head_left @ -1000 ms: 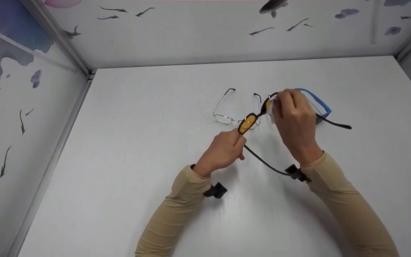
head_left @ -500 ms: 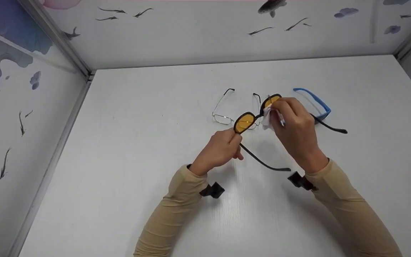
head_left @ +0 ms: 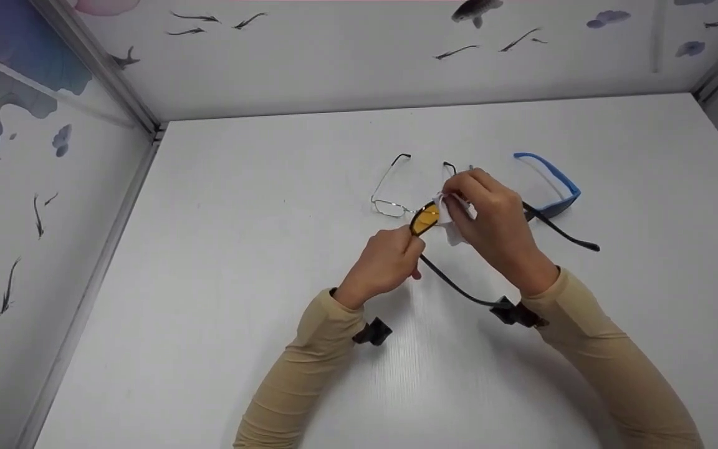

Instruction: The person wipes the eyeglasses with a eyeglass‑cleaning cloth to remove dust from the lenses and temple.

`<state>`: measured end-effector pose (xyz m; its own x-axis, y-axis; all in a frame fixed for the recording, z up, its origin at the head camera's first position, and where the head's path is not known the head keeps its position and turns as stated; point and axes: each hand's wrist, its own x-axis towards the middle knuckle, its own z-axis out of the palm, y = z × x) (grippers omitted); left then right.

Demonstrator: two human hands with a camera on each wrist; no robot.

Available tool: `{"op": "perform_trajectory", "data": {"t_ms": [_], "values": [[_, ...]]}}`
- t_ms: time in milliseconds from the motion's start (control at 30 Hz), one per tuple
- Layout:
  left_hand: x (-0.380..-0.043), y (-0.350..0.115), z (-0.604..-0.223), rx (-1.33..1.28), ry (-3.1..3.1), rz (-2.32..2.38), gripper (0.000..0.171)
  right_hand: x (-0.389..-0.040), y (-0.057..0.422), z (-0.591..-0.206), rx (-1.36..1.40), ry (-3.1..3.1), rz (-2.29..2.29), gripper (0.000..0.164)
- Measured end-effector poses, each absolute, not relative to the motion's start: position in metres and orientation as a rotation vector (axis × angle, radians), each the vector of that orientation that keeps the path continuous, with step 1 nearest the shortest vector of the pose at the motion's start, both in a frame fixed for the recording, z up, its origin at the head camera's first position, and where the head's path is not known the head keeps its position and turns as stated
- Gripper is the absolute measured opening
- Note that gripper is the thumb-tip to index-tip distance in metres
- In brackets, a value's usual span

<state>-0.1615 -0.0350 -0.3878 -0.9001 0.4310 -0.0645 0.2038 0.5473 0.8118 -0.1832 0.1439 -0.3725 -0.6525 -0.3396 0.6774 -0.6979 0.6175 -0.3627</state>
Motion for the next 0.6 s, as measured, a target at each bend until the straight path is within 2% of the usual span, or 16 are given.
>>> {"op": "perform_trajectory", "data": {"t_ms": [233,400,500,600], "values": [[-0.159,-0.033,-0.390,0.561,2.667,1.201,0.023,-0.184,0.136,-0.364,1.032,-2.212,0.804,0.013],[-0.159,-0.032,-0.393,0.658,2.709,1.177,0.034,-0.179,0.124,-0.364,1.239,-2.173,0.772,0.008],[-0.159,-0.032,-0.394,0.664,2.721,1.187,0.038,-0.178,0.120,-0.365,1.271,-2.160,0.754,0.008],[-0.159,-0.032,-0.393,0.665,2.728,1.194,0.035,-0.177,0.120,-0.366,1.239,-2.132,0.711,0.006]]}}
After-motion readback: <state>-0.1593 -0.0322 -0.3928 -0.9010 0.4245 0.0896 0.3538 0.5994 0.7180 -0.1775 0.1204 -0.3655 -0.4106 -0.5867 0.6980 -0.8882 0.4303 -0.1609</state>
